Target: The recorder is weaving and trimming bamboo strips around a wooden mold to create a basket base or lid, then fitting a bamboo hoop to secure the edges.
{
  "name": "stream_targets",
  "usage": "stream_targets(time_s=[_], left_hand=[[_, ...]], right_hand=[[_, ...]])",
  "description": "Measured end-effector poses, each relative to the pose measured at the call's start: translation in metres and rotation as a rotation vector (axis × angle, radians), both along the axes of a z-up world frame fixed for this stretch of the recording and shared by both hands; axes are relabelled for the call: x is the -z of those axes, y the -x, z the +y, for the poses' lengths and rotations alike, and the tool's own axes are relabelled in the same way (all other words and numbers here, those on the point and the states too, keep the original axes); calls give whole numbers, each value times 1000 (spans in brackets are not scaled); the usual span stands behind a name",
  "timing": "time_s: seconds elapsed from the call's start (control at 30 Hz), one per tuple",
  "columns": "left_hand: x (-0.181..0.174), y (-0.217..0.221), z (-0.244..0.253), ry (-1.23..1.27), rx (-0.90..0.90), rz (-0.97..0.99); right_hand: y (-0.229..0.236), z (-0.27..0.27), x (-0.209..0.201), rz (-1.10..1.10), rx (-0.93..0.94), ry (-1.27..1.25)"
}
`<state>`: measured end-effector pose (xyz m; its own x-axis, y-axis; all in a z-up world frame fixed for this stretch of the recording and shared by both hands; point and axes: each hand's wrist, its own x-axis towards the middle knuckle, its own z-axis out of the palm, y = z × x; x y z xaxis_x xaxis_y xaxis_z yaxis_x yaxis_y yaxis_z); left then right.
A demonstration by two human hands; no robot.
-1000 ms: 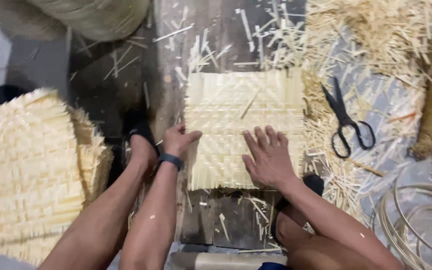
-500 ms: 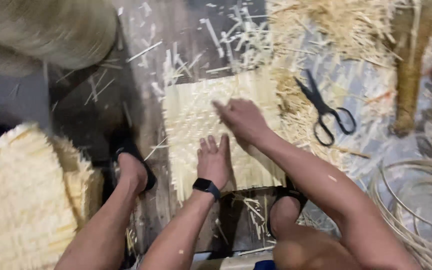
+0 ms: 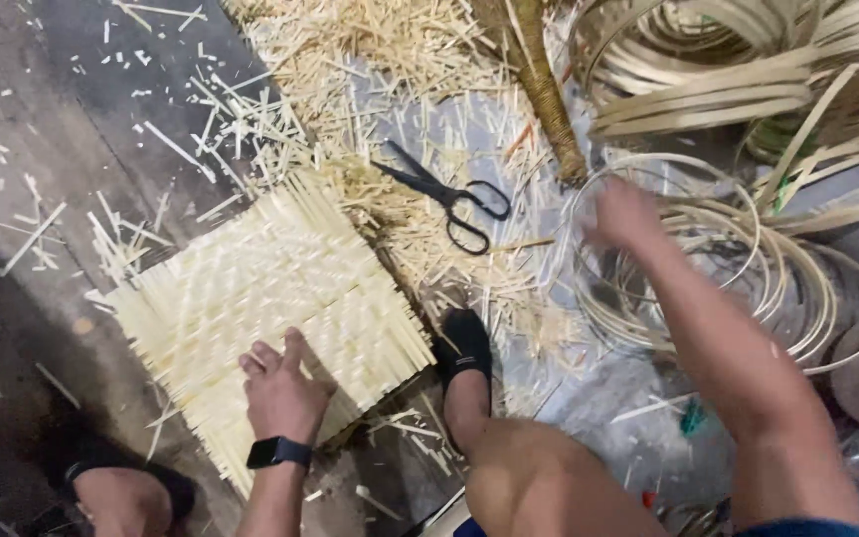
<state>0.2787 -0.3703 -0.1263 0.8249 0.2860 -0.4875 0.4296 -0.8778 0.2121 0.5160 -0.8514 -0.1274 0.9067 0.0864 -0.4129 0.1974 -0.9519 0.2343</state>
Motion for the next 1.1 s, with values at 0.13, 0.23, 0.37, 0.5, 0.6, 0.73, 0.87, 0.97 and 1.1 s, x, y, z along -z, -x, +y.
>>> stream_targets(time_s=[0.13, 0.23, 0.37, 0.5, 0.6, 0.73, 0.87, 0.97, 1.1], left_hand=[[-15, -9, -6, -38, 8, 29], [-28, -15, -5, -67, 38, -11], [-37, -39, 9, 27, 25, -123], [-136, -86, -9, 448, 185, -1115], [-170, -107, -6, 898, 74, -1113], [-185, -80, 21, 1291, -225, -938], [-198, -32, 22, 1328, -427, -862], [-214, -21, 39, 1423, -532, -749], [-195, -37, 67, 1643, -530, -331]], right_hand=[[88, -49, 30, 243, 128, 129], [104, -58, 8, 69, 62, 28], [77, -11, -112, -254, -49, -379], [48, 75, -229, -324, -77, -820], [20, 125, -242, -273, -142, -1106], [9, 230, -281, -452, -630, -1031], [41, 317, -280, -719, -1240, -794], [50, 350, -271, -631, -1304, -688], [73, 390, -253, -530, -1523, -434]])
